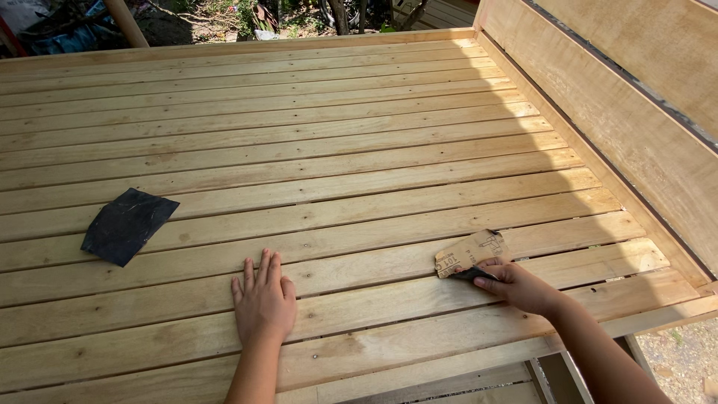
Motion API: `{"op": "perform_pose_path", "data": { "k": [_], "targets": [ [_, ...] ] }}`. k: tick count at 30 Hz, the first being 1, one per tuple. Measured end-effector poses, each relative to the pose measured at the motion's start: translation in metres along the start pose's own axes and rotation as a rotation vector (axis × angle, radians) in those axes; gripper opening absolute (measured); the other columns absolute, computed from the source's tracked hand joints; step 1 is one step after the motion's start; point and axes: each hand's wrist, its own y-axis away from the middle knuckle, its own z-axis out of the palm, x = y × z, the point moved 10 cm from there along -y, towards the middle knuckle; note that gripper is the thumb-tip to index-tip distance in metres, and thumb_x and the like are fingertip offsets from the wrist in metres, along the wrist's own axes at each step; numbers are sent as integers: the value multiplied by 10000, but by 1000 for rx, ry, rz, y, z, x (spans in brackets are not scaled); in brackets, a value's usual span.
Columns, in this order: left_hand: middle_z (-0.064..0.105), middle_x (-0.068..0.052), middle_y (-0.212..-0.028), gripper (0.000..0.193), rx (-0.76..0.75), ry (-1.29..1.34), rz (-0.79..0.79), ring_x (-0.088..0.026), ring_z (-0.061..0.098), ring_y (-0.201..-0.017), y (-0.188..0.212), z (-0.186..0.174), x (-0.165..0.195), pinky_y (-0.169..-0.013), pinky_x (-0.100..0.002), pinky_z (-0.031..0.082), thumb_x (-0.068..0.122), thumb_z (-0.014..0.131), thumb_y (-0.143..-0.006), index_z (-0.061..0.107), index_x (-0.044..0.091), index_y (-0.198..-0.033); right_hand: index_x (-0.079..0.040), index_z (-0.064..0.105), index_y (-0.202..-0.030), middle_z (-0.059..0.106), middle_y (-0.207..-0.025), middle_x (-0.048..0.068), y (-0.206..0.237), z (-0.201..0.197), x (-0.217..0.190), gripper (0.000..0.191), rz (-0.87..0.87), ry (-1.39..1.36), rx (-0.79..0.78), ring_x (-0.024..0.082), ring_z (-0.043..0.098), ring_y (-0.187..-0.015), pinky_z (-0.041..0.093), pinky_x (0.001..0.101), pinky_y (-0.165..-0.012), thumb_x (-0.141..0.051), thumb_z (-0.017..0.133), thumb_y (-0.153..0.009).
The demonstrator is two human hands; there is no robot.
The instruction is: The person sands the slatted wooden surface of a large outdoor wooden structure, rubbing a piece of sandpaper back and forth across the planks. They work over different sections of the slatted top and edge, occasionally repositioning the sandpaper in their hand and continuing to sand.
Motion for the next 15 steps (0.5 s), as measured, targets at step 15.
{"op": "perform_pose_path", "data": {
  "k": [15],
  "targets": [
    [237,107,-1676,554,45,159,2,-164,170,-1564,-6,0,-10,-1280,-412,119,398,268,-1025,371,282,-1557,-147,662,-1355,700,-1275,151,-27,187,-244,368,-808,82,-140,348,649,-1130,505,415,-979,-299,575,-1032]
  ]
}}
